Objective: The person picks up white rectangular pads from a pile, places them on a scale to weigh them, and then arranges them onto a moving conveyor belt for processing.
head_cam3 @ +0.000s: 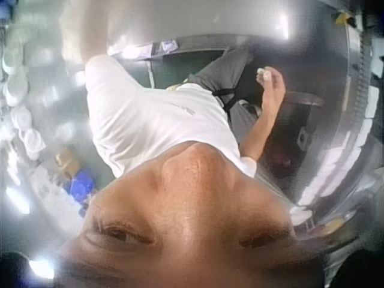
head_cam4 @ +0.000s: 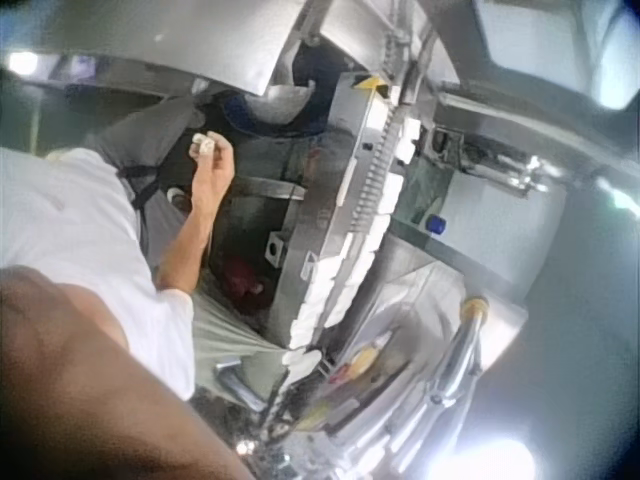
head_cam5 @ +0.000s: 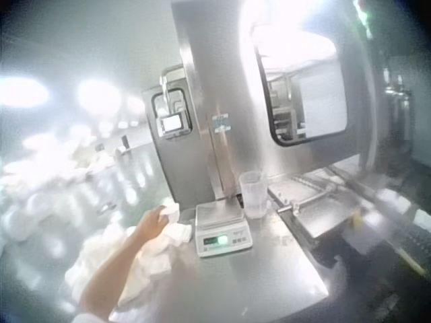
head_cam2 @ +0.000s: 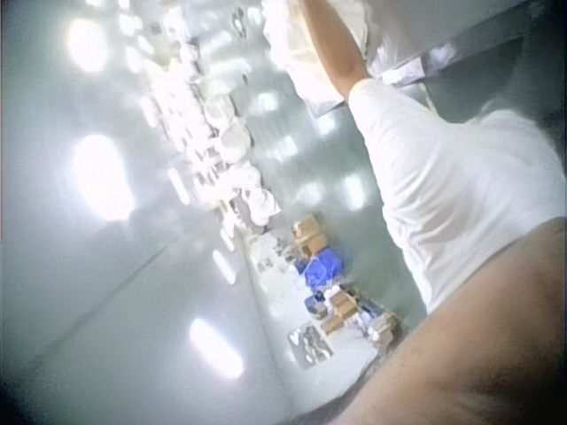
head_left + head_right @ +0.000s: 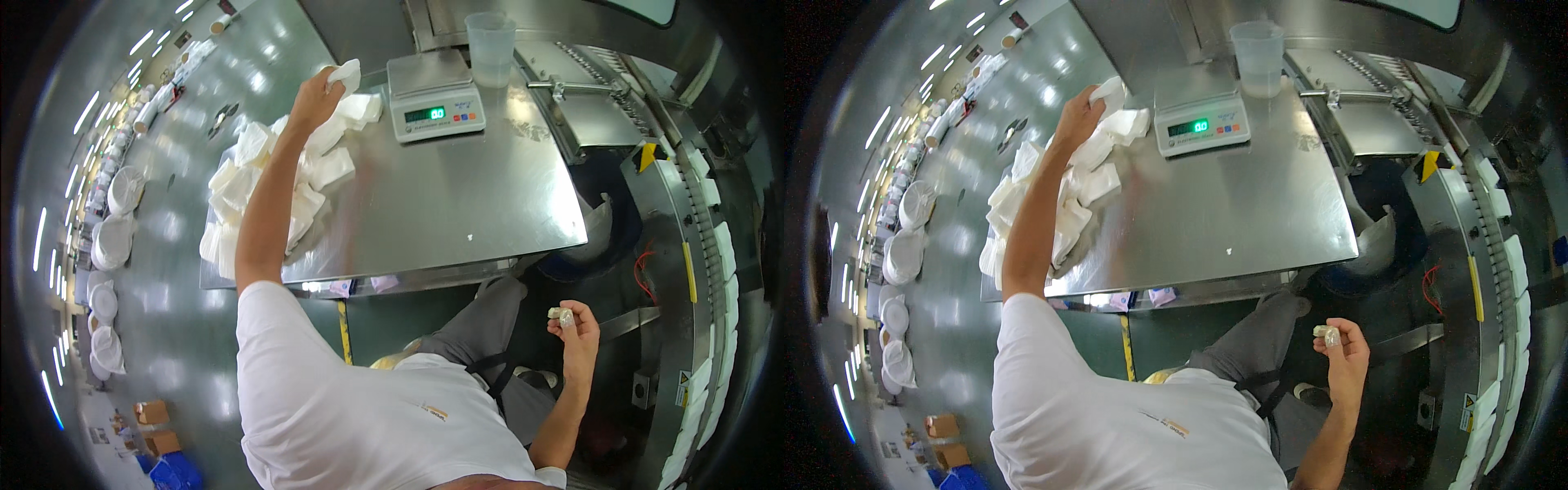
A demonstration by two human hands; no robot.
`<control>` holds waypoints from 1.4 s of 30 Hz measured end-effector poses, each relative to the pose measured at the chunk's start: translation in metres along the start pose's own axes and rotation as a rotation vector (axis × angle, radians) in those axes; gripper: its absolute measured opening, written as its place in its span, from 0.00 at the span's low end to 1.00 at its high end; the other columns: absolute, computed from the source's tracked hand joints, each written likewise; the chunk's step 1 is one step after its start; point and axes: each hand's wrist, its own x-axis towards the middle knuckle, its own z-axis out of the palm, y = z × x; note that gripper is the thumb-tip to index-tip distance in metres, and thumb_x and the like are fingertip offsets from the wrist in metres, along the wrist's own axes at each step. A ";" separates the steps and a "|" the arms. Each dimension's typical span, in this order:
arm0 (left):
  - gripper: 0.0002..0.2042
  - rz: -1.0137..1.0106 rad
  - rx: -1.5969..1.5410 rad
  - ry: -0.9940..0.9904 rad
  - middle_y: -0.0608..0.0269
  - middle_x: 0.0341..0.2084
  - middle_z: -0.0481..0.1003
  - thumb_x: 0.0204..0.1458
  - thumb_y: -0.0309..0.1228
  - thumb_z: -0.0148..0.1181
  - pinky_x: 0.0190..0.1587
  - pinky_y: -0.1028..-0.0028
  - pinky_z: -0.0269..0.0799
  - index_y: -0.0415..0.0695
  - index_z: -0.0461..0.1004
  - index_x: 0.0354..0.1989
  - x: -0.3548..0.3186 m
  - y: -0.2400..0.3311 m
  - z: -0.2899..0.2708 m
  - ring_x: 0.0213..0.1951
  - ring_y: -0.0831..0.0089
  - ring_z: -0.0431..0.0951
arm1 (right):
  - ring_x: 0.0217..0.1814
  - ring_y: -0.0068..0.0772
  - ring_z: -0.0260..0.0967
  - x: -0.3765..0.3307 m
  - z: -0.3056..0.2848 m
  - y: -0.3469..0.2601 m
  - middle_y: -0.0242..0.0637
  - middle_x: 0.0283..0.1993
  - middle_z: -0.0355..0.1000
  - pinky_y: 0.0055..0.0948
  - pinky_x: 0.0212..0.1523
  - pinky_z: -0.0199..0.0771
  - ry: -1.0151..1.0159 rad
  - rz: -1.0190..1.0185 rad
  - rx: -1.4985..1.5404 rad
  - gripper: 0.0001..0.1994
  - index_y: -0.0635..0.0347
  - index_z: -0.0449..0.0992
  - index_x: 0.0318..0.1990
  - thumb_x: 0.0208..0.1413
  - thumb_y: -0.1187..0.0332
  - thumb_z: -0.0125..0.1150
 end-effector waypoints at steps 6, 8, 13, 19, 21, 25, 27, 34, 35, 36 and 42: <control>0.15 0.138 -0.747 -0.437 0.70 0.39 0.78 0.65 0.33 0.54 0.47 0.74 0.72 0.39 0.76 0.56 -0.076 0.178 0.004 0.42 0.81 0.75 | 0.56 0.27 0.73 0.005 0.014 -0.059 0.37 0.55 0.75 0.29 0.60 0.73 -0.119 -0.375 -0.137 0.22 0.65 0.70 0.64 0.63 0.76 0.63; 0.14 0.244 -0.891 -0.666 0.71 0.39 0.78 0.65 0.32 0.55 0.46 0.74 0.72 0.39 0.76 0.55 -0.116 0.230 0.025 0.42 0.81 0.74 | 0.61 0.32 0.71 0.007 0.019 -0.077 0.42 0.60 0.71 0.34 0.63 0.72 -0.120 -0.548 -0.265 0.32 0.65 0.64 0.69 0.58 0.71 0.69; 0.12 0.345 -1.004 -1.087 0.68 0.35 0.77 0.65 0.32 0.56 0.41 0.75 0.71 0.38 0.77 0.51 -0.191 0.342 0.077 0.37 0.82 0.73 | 0.51 0.35 0.77 -0.037 -0.002 -0.120 0.43 0.54 0.74 0.33 0.54 0.78 -0.017 -0.602 -0.228 0.28 0.65 0.72 0.61 0.51 0.72 0.73; 0.10 0.533 -0.753 -1.004 0.65 0.32 0.77 0.64 0.25 0.54 0.34 0.77 0.68 0.35 0.75 0.49 -0.267 0.446 0.120 0.33 0.84 0.71 | 0.42 0.47 0.72 -0.118 -0.059 -0.085 0.46 0.43 0.69 0.39 0.44 0.75 0.533 -0.594 -0.555 0.16 0.62 0.75 0.50 0.53 0.73 0.68; 0.10 0.529 -0.863 -1.101 0.66 0.35 0.78 0.64 0.26 0.55 0.34 0.77 0.68 0.36 0.75 0.50 -0.287 0.461 0.134 0.33 0.83 0.73 | 0.42 0.34 0.74 -0.144 -0.080 -0.076 0.39 0.43 0.71 0.32 0.43 0.75 0.509 -0.539 -0.409 0.15 0.62 0.75 0.50 0.56 0.74 0.68; 0.22 0.286 -1.318 -1.510 0.62 0.47 0.76 0.62 0.33 0.66 0.54 0.74 0.71 0.36 0.67 0.59 -0.334 0.476 0.167 0.50 0.78 0.75 | 0.48 0.22 0.74 -0.177 -0.124 -0.040 0.34 0.45 0.76 0.27 0.50 0.77 0.496 -0.433 0.136 0.13 0.64 0.76 0.50 0.61 0.72 0.69; 0.24 0.259 -1.342 -1.528 0.61 0.48 0.77 0.59 0.33 0.71 0.54 0.73 0.72 0.36 0.68 0.59 -0.356 0.489 0.175 0.49 0.76 0.76 | 0.49 0.22 0.74 -0.187 -0.138 -0.027 0.34 0.47 0.76 0.27 0.52 0.77 0.518 -0.429 0.208 0.14 0.64 0.76 0.51 0.61 0.72 0.69; 0.12 0.530 -1.003 -1.463 0.62 0.39 0.81 0.59 0.25 0.67 0.43 0.74 0.74 0.36 0.76 0.49 -0.365 0.528 0.196 0.38 0.78 0.79 | 0.55 0.30 0.75 -0.210 -0.163 -0.021 0.39 0.53 0.75 0.31 0.57 0.77 0.605 -0.258 -0.034 0.20 0.67 0.73 0.57 0.59 0.72 0.70; 0.11 0.618 -0.933 -1.389 0.62 0.38 0.82 0.59 0.24 0.67 0.42 0.74 0.74 0.36 0.76 0.48 -0.366 0.533 0.198 0.38 0.78 0.79 | 0.51 0.31 0.77 -0.214 -0.161 -0.032 0.41 0.49 0.77 0.31 0.52 0.78 0.706 -0.246 -0.301 0.18 0.66 0.76 0.54 0.57 0.70 0.70; 0.10 0.660 -0.898 -1.355 0.63 0.35 0.81 0.58 0.23 0.67 0.42 0.75 0.73 0.36 0.77 0.46 -0.366 0.540 0.199 0.38 0.79 0.78 | 0.49 0.33 0.77 -0.214 -0.163 -0.031 0.42 0.48 0.77 0.32 0.50 0.78 0.754 -0.260 -0.380 0.17 0.65 0.77 0.51 0.56 0.70 0.70; 0.15 0.395 -1.027 -1.845 0.65 0.40 0.81 0.60 0.28 0.67 0.45 0.77 0.74 0.35 0.76 0.52 -0.342 0.552 0.218 0.40 0.81 0.78 | 0.38 0.24 0.75 -0.211 -0.175 -0.018 0.36 0.39 0.78 0.27 0.38 0.77 0.747 -0.343 -0.154 0.11 0.66 0.78 0.46 0.59 0.72 0.67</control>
